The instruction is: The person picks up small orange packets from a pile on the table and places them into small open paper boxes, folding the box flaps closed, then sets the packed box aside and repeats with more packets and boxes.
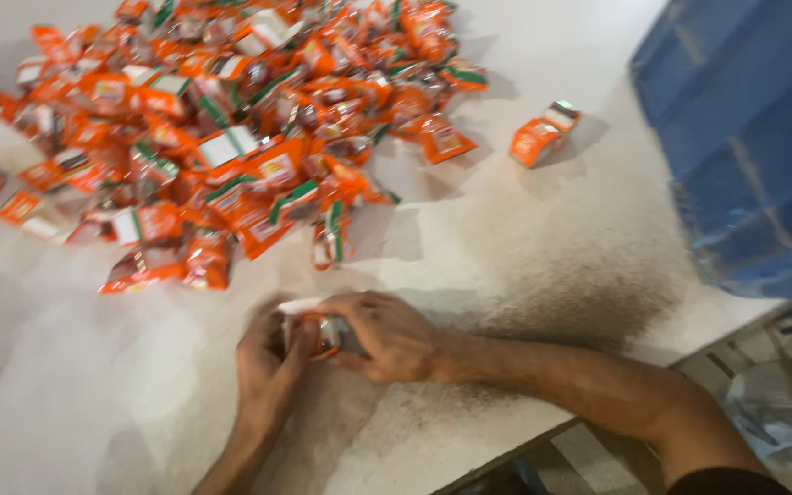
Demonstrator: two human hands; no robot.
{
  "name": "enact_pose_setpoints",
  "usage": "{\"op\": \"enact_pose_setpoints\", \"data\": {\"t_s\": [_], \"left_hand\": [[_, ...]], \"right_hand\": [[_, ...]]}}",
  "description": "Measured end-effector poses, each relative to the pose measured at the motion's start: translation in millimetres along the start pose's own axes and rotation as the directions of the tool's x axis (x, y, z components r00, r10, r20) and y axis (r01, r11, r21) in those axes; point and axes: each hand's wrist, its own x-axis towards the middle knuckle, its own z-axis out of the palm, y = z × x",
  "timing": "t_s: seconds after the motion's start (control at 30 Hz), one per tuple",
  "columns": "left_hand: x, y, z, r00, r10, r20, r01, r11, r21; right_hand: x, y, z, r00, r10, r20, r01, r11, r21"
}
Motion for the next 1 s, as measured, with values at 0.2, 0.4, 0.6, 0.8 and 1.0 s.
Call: {"op": "enact_pose_setpoints", "data": {"t_s": [0.2, 0.4, 0.6, 0.8, 1.0], "left_hand": [[12.1, 11.6, 11.3, 0.997, -0.056, 0.045, 0.064, 0.98, -0.191], [13.3, 3.4, -22.1, 0.901, -0.028, 0.434, 0.269, 0.819, -0.507], [18.6, -5.9, -5.5, 0.976, 0.035, 0.213, 0.028, 0.958, -0.287], [-2.9, 19.5, -14.5, 0.836, 0.537, 0.112, -0.53, 0.844, -0.084], [-5.4, 33.1, -24.9, 0.672, 0.714, 0.196, -0.735, 0.676, 0.058]], "right_hand": [[3.6, 3.1, -9.1, 0.998, 0.019, 0.053, -0.02, 1.0, 0.018], [9.1, -2.8, -15.3, 0.996, -0.061, 0.066, 0.067, 0.994, -0.086], [6.9, -2.7, -14.1, 0.996, -0.062, 0.063, 0.067, 0.993, -0.094], [3.6, 4.0, -14.8, 0.996, 0.006, 0.093, -0.006, 1.0, -0.003], [-2.0, 10.6, -12.5, 0.988, 0.115, 0.105, -0.127, 0.985, 0.114]]}}
